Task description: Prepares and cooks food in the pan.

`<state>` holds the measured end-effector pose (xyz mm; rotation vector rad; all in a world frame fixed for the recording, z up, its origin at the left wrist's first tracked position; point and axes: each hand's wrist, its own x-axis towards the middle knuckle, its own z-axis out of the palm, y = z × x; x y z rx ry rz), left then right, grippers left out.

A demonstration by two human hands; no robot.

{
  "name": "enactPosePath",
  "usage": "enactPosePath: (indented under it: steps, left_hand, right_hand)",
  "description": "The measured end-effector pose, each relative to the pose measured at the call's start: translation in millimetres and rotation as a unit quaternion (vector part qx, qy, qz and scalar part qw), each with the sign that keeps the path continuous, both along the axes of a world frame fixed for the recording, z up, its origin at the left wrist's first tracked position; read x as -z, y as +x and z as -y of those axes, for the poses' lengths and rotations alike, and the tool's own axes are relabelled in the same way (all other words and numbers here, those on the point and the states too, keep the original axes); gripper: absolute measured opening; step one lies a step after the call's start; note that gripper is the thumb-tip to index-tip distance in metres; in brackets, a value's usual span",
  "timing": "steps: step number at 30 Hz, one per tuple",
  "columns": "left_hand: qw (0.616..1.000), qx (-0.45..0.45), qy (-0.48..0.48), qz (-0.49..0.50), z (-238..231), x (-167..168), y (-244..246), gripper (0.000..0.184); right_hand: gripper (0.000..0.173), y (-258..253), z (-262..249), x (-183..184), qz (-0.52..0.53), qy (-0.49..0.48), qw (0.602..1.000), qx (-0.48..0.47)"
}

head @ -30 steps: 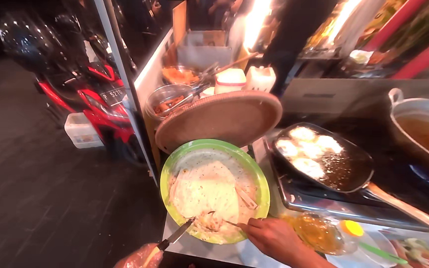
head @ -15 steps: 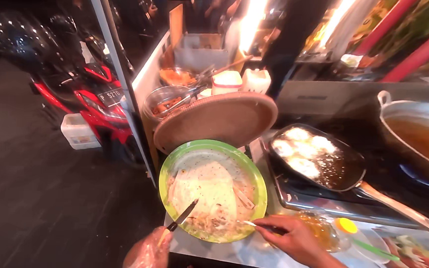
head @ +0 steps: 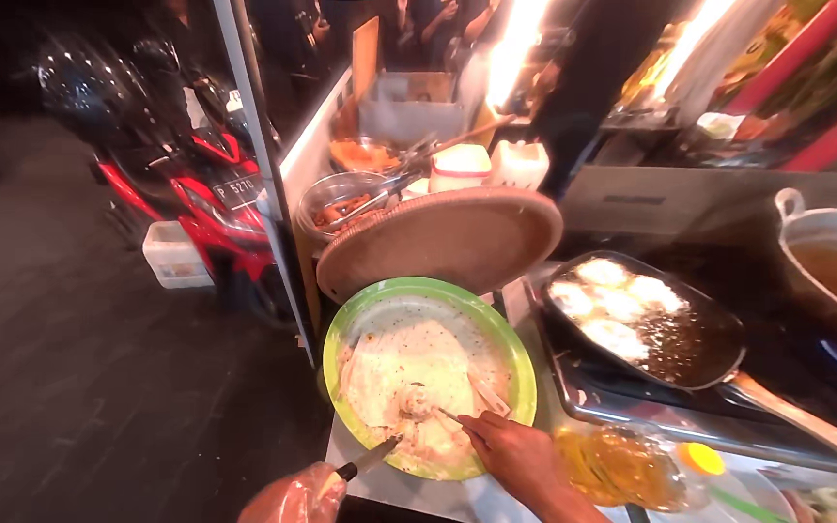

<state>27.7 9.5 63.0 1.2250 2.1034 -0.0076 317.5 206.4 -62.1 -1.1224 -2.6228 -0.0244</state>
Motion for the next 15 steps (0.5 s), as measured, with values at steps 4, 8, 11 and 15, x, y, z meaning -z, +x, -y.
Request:
enactPosePath:
  steps: [4, 8, 11, 15]
  left_hand:
    - [0.996, -0.037, 0.057, 0.059, 13, 17, -17, 0.048]
    - [0.992, -0.063, 0.074, 0.082, 19, 32, -29, 0.045]
    - [0.988, -0.078, 0.090, 0.095, 19, 35, -31, 0.044]
    - [0.987, -0.084, 0.112, 0.081, 16, 35, -30, 0.045]
  right_hand:
    - [0.025, -2, 11, 4, 0.008, -0.021, 1.000, -0.014]
    - [0.025, 4, 16, -1, -0.015, -0.051, 0.998, -0.037]
    - [0.024, 11, 18, -1, -0.048, -0.038, 0.996, -0.065]
    - [0.023, 21, 24, -7, -0.047, -0.026, 0.993, -0.104]
